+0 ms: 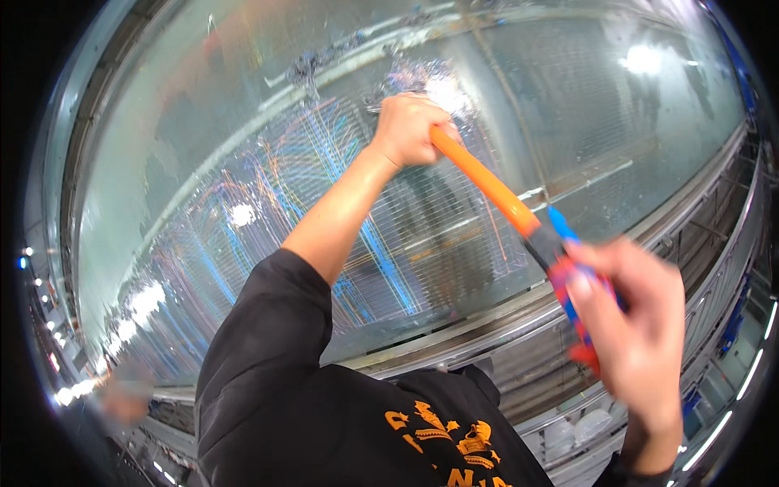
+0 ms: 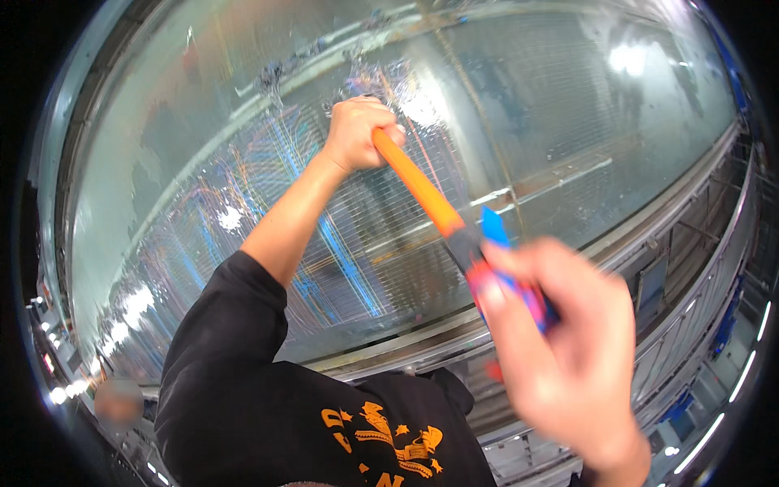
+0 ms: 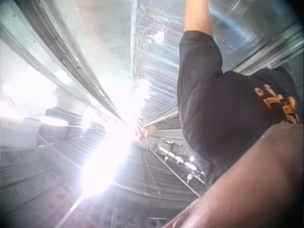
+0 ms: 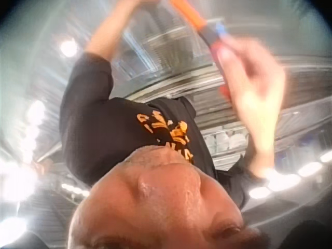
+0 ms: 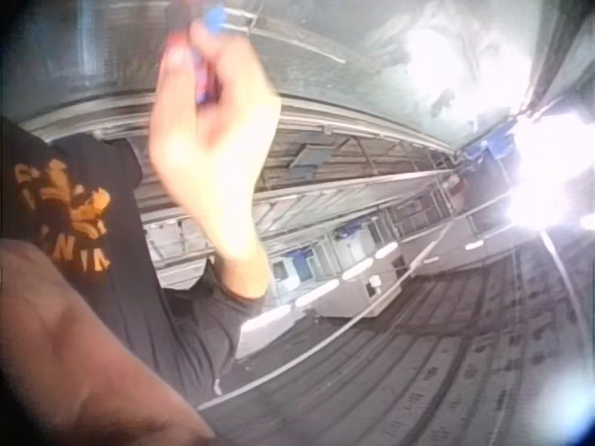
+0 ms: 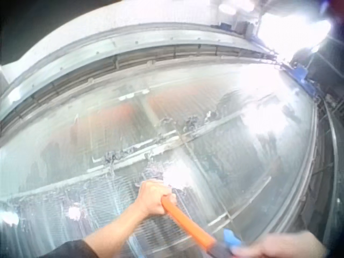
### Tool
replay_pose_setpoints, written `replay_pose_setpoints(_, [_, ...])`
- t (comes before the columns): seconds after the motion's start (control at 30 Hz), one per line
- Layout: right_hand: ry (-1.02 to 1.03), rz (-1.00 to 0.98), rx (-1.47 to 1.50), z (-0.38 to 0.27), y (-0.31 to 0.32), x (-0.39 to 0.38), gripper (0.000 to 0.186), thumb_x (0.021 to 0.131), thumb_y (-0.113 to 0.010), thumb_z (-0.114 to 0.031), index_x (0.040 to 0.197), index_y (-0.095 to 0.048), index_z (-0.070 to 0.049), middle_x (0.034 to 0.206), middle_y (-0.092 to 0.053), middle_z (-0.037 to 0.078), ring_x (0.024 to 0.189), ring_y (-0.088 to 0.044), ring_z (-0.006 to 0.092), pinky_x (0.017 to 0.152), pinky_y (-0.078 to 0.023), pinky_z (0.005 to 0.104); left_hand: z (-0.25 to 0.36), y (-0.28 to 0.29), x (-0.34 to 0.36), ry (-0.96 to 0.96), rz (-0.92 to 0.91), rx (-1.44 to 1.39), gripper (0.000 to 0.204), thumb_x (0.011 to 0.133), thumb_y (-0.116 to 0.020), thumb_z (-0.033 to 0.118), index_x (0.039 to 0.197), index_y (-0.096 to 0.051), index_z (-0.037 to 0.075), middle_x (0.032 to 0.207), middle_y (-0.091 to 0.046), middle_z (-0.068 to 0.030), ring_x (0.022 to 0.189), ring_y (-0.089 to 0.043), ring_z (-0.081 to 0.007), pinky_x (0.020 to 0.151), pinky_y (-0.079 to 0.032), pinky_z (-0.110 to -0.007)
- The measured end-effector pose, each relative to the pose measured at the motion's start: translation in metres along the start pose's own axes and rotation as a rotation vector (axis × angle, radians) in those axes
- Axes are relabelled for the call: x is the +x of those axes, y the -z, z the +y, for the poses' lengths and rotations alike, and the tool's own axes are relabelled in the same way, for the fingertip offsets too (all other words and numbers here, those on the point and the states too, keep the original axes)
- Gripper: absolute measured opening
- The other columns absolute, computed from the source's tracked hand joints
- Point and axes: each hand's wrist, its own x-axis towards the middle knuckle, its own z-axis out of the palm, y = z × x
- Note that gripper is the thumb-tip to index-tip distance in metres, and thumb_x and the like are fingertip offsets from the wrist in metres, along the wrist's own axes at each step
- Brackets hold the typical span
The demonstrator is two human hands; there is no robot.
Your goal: The person uses a squeegee to wipe a large glass pane, moving the tool in repeated vertical and horizontal strokes to remove water and residue. The camera is mounted on the person's head, providing a first-person view of the cleaning process.
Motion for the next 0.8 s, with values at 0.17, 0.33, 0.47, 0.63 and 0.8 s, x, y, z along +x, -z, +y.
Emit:
replay_pose_setpoints(0.17, [-0.046,-0.099,0.031,-0.039,0.009,0.027,0.024,0.095,-0.073,-0.019,0.095,-0.075,0.005,0.069,-0.068,0.010,0.062,-0.070,0.0148,0.057,-0.052,0.0315,-0.039,0.029,-0.003,0.119,-0.107,0.204,0.011,0.079,-0.076,0.022,0.072,-0.072,0.014,0.074,-0.069,-0.0098,0.075,-0.068,-0.0373,0.071,-0.055,-0.048])
replay_pose_setpoints(0.33, [-0.005,-0.063,0.230,0.089,-0.006,-0.042,0.030,0.093,-0.078,-0.017,0.118,-0.073,0.000,0.084,-0.074,0.009,0.070,-0.070,0.0142,0.062,-0.056,0.0323,0.026,-0.007,-0.009,0.089,-0.230,0.311,0.022,0.089,-0.077,0.025,0.076,-0.070,0.008,0.083,-0.070,-0.0137,0.088,-0.067,-0.0395,0.080,-0.053,-0.052])
replay_pose_setpoints(0.47, [0.161,0.063,0.307,0.203,-0.040,-0.186,0.038,0.094,-0.080,-0.015,0.128,-0.073,-0.001,0.097,-0.074,0.008,0.074,-0.066,0.0092,0.062,-0.058,0.0322,0.155,-0.016,-0.095,0.053,-0.187,0.144,0.046,0.081,-0.089,0.048,0.071,-0.066,0.010,0.077,-0.066,-0.0089,0.083,-0.066,-0.0339,0.081,-0.049,-0.047])
replay_pose_setpoints(0.63, [-0.261,0.137,0.432,0.231,-0.030,-0.361,0.040,0.092,-0.077,-0.001,0.131,-0.072,0.003,0.096,-0.074,0.008,0.069,-0.068,0.0091,0.058,-0.059,0.0281,0.286,-0.077,-0.184,-0.038,-0.124,-0.082,0.047,0.082,-0.090,0.045,0.068,-0.061,0.010,0.073,-0.062,-0.0063,0.079,-0.063,-0.0312,0.080,-0.048,-0.044])
replay_pose_setpoints(0.8, [-0.178,0.154,0.216,0.242,-0.005,-0.407,0.035,0.091,-0.076,0.002,0.126,-0.074,0.005,0.094,-0.076,0.011,0.068,-0.070,0.0108,0.061,-0.058,0.0275,0.345,-0.116,-0.213,-0.013,-0.130,-0.122,0.046,0.086,-0.088,0.038,0.064,-0.059,0.010,0.066,-0.055,-0.0067,0.070,-0.056,-0.0297,0.074,-0.046,-0.042])
